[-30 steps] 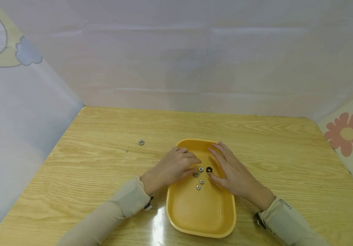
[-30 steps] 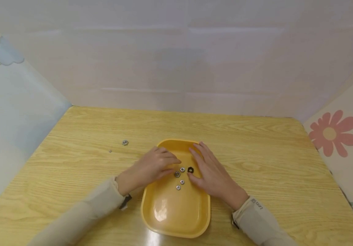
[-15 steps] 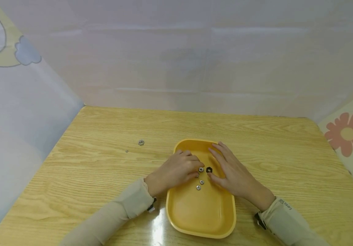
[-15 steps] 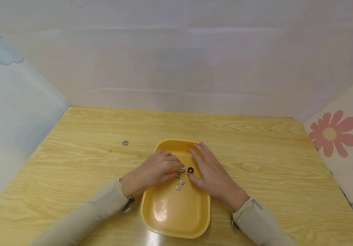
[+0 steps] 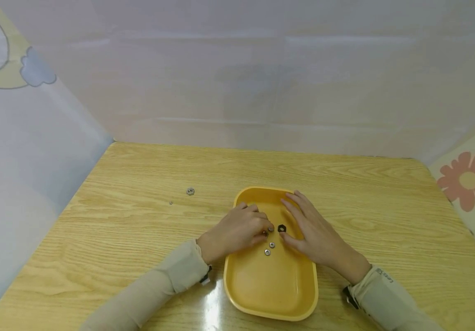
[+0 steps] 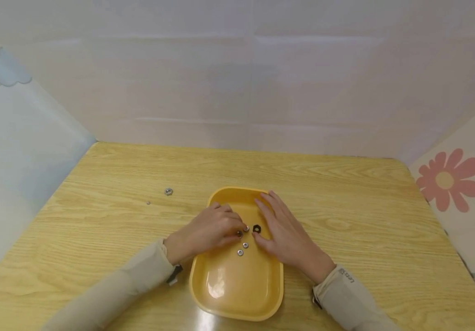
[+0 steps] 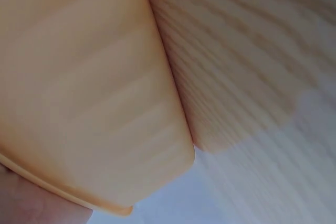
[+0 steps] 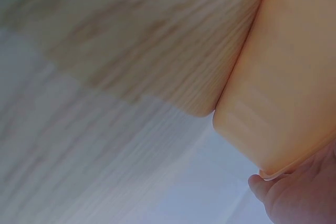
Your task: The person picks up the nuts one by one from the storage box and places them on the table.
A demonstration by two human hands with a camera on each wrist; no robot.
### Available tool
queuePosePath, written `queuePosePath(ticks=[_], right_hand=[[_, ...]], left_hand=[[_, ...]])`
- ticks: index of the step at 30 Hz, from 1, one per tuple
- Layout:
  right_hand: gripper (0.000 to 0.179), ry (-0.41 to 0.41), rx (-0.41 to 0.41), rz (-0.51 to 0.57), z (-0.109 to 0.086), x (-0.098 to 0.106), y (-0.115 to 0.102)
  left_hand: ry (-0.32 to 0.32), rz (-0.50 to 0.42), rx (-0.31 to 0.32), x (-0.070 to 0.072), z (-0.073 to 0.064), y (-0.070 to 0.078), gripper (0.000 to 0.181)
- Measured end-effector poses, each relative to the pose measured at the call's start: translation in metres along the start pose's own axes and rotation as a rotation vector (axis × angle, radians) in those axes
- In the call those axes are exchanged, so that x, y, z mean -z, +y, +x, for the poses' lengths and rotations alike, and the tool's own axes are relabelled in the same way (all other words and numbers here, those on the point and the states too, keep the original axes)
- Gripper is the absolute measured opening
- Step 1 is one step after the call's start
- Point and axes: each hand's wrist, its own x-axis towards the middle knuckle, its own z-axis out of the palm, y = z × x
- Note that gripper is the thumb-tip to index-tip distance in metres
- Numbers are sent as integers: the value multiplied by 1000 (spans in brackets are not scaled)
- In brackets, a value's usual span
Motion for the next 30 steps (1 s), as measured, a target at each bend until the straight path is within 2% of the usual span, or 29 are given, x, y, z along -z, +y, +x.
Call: queuePosePath(ticks=[5, 10, 20, 30], right_hand=[[75, 3, -4, 6, 0, 0, 0], [74, 10, 1, 8, 0, 0, -1], [73, 9, 7, 7, 0, 0, -1], [73, 25, 18, 3, 0, 0, 0]], left_hand=[[-27, 26, 12, -3, 1, 0, 24], [-27, 58, 4, -6, 2, 0, 20], [-34, 57, 5, -5, 2, 1, 21], [-66, 114, 5, -3, 3, 2, 16]])
